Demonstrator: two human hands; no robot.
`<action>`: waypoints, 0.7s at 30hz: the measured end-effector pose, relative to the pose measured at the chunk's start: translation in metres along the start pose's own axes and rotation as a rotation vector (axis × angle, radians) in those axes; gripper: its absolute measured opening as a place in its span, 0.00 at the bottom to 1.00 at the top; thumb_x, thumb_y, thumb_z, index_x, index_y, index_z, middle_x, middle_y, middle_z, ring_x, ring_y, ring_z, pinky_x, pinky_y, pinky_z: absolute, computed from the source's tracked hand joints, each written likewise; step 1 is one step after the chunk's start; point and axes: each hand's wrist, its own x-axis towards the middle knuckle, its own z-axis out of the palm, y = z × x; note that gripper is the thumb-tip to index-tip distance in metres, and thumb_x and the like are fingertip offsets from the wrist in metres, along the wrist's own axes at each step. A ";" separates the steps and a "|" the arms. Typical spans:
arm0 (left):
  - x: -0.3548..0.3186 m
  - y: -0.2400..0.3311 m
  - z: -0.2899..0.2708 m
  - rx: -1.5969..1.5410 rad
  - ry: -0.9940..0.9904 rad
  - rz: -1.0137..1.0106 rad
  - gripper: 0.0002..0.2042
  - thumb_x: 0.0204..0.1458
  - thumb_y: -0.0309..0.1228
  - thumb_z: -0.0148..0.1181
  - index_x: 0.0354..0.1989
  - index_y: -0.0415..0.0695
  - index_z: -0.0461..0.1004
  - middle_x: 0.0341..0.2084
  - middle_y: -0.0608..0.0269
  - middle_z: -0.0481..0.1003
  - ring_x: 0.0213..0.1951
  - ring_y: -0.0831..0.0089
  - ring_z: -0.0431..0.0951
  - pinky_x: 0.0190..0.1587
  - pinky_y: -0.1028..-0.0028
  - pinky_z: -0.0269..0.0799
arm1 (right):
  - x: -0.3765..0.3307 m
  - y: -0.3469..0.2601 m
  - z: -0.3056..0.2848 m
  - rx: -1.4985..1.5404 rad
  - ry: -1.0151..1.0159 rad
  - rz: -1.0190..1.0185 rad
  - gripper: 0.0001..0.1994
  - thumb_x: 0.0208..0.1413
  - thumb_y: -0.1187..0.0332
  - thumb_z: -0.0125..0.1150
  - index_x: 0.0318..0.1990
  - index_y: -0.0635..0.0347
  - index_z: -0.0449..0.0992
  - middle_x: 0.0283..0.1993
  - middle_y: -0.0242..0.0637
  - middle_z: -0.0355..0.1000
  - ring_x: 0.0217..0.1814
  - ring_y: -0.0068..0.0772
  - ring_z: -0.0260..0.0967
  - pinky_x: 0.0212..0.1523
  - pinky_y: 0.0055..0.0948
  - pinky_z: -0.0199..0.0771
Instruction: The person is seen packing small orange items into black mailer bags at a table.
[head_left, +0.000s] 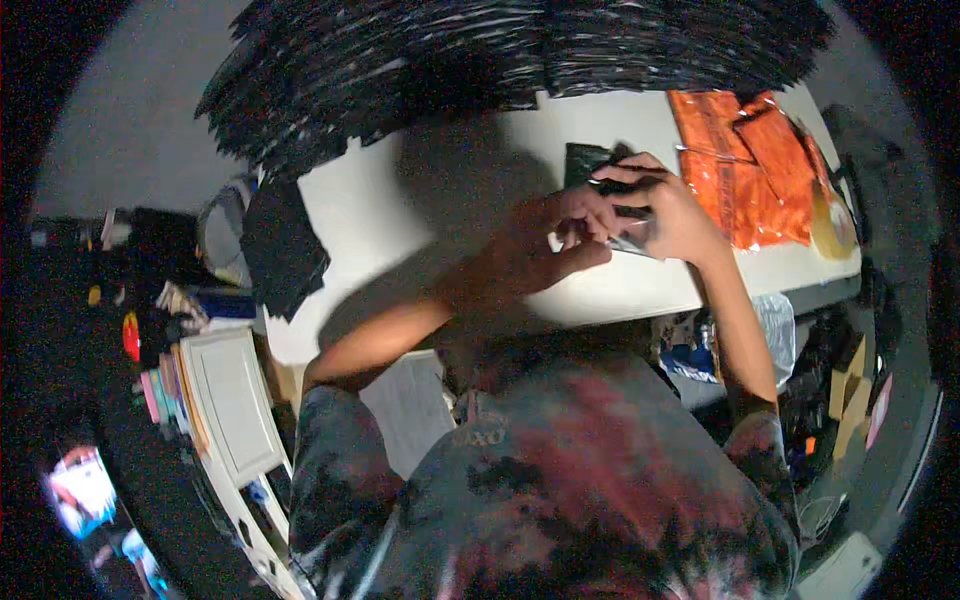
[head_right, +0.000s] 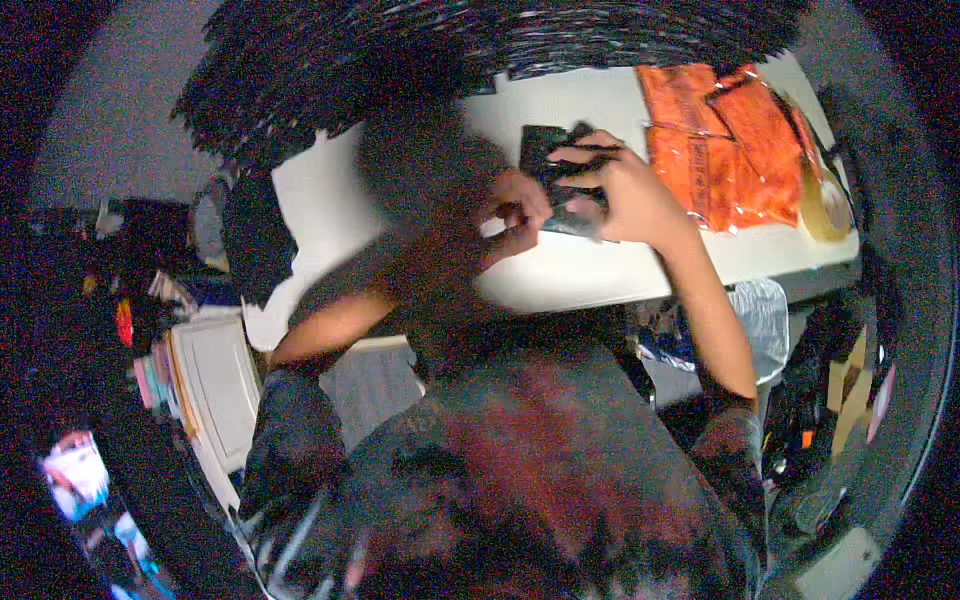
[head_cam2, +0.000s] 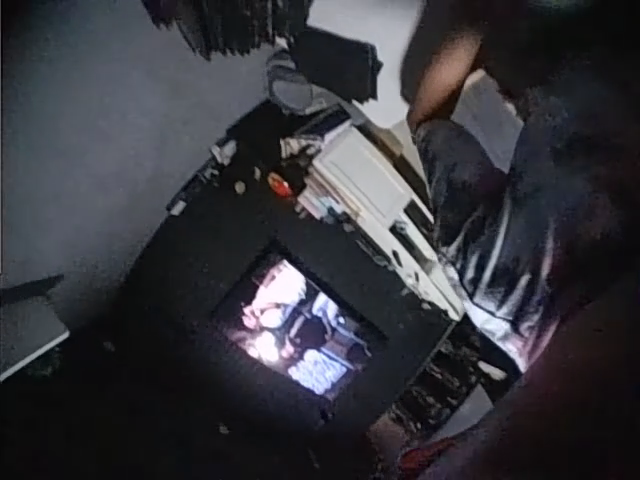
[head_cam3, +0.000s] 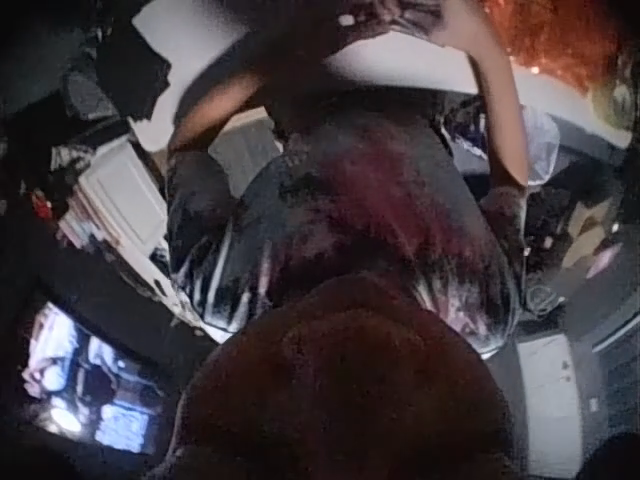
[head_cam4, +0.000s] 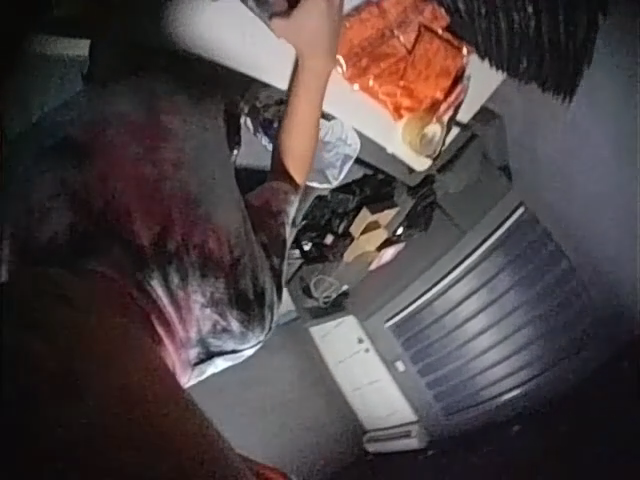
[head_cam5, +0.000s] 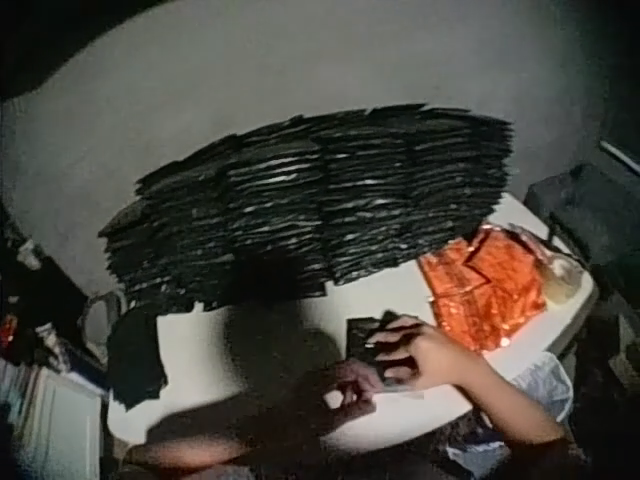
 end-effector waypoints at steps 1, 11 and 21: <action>0.012 -0.018 0.003 -0.031 -0.119 -0.074 0.09 0.58 0.27 0.68 0.44 0.45 0.74 0.26 0.73 0.72 0.29 0.83 0.72 0.31 0.78 0.65 | -0.001 0.001 0.002 0.000 0.049 -0.033 0.19 0.38 0.74 0.73 0.43 0.59 0.86 0.61 0.40 0.78 0.66 0.52 0.67 0.67 0.45 0.69; 0.017 -0.066 0.012 -0.474 -0.158 -0.234 0.04 0.68 0.28 0.56 0.47 0.43 0.71 0.28 0.72 0.70 0.30 0.84 0.70 0.34 0.79 0.68 | -0.021 -0.002 0.001 0.155 0.221 0.072 0.20 0.50 0.74 0.71 0.53 0.62 0.83 0.58 0.46 0.79 0.63 0.48 0.73 0.65 0.42 0.71; 0.017 -0.070 0.010 -0.375 -0.151 -0.250 0.06 0.68 0.30 0.57 0.47 0.43 0.71 0.29 0.70 0.72 0.31 0.83 0.74 0.35 0.78 0.72 | -0.038 -0.054 -0.009 0.437 0.435 0.639 0.09 0.64 0.70 0.66 0.42 0.69 0.84 0.42 0.37 0.84 0.45 0.24 0.79 0.50 0.28 0.77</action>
